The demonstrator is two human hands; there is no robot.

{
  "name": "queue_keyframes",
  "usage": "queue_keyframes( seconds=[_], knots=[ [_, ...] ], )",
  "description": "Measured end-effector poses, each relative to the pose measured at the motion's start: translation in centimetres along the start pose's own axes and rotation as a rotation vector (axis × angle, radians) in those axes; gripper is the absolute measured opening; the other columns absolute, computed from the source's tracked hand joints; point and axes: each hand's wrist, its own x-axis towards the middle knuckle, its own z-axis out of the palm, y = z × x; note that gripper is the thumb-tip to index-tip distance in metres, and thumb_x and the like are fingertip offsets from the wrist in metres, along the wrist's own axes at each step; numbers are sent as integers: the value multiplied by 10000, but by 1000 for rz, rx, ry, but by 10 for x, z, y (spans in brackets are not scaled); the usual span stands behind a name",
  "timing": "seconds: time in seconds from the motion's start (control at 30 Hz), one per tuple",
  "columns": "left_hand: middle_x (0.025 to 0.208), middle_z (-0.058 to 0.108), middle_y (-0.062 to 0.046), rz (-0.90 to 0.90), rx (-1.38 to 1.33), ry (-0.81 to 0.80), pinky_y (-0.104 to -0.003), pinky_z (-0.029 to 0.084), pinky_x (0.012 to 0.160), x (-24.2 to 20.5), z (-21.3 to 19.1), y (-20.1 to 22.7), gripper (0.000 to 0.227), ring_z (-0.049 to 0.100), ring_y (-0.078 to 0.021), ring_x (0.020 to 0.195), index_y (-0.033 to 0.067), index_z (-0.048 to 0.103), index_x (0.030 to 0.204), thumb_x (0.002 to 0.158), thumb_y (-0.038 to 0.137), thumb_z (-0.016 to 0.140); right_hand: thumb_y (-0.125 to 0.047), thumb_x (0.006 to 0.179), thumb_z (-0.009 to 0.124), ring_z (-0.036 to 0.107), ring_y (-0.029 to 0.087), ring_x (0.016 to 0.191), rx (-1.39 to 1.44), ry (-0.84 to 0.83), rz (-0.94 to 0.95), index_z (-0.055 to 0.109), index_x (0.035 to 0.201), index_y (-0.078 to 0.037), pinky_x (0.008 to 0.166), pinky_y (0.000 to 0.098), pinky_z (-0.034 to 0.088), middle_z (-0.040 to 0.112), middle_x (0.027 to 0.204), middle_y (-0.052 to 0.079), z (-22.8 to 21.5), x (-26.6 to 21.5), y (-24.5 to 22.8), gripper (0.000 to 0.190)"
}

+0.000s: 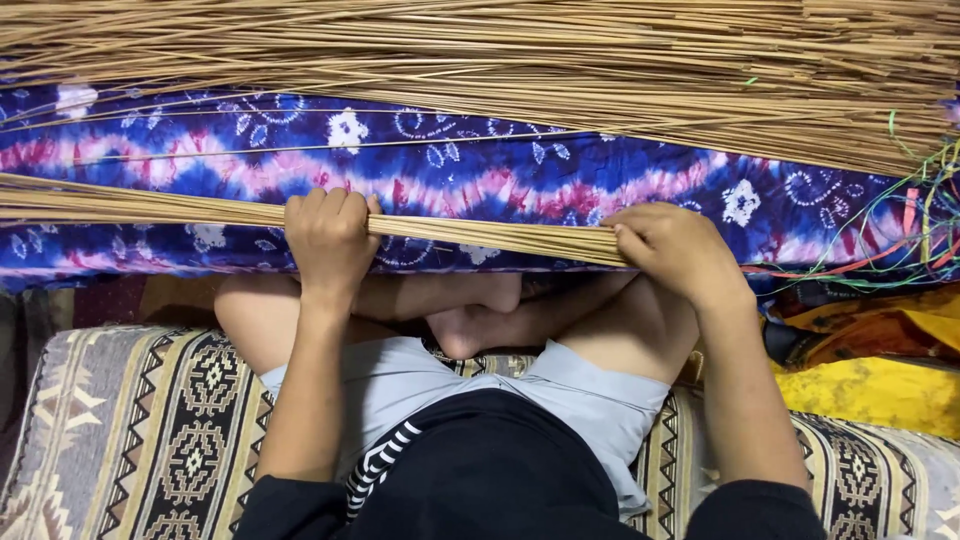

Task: Organizing and aligning bundles of long rattan sticks on a patterned fabric surface.

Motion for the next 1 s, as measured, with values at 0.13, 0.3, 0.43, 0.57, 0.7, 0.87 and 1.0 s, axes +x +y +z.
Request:
queue_keyframes(
  seconds=[0.13,0.3,0.43,0.57,0.7,0.87,1.0],
  knots=[
    [616,473,-15,-31,31,20,-363,425,625,2,1,4,321,524,-237,597,157,532,655,868,184,770,-569,938,609,749,163,791,-447,212,-208,765,963,-294,728,308,590,750,817,-38,16,9,-15,317],
    [613,455,-18,-23,50,15,-370,389,595,6,2,6,404,511,-240,585,157,518,667,979,307,726,-666,874,701,715,141,759,-420,273,-240,638,986,-275,690,284,566,640,762,-83,23,26,-2,411],
    [650,477,-20,24,-71,-64,-379,402,618,3,0,11,296,551,-246,643,146,559,720,803,229,831,-587,787,790,716,164,755,-408,245,-238,624,921,-248,684,318,570,649,734,-63,42,34,33,401],
    [843,559,-88,61,-257,-215,-422,421,744,6,-4,20,487,569,-289,802,33,659,1081,951,501,676,-656,868,770,670,102,711,-456,387,-234,602,890,-301,674,260,533,574,714,-110,62,36,53,394],
    [838,500,-62,55,-197,-191,-404,393,747,-2,5,22,506,515,-273,792,80,645,1013,1050,572,534,-731,873,697,635,125,710,-454,526,-298,641,922,-245,692,272,511,555,732,-66,58,33,32,492],
    [839,478,-46,36,-186,-175,-398,385,760,-4,9,21,516,494,-255,794,98,630,996,1047,600,520,-678,964,594,597,149,744,-498,549,-314,678,1054,-240,718,310,483,527,792,-52,67,32,39,455],
    [870,487,-52,23,-183,-156,-410,388,778,-11,10,20,491,488,-257,829,102,644,998,1010,591,594,-587,976,644,605,186,801,-472,575,-334,683,1075,-196,762,336,485,583,878,-15,67,30,33,406]
  ],
)
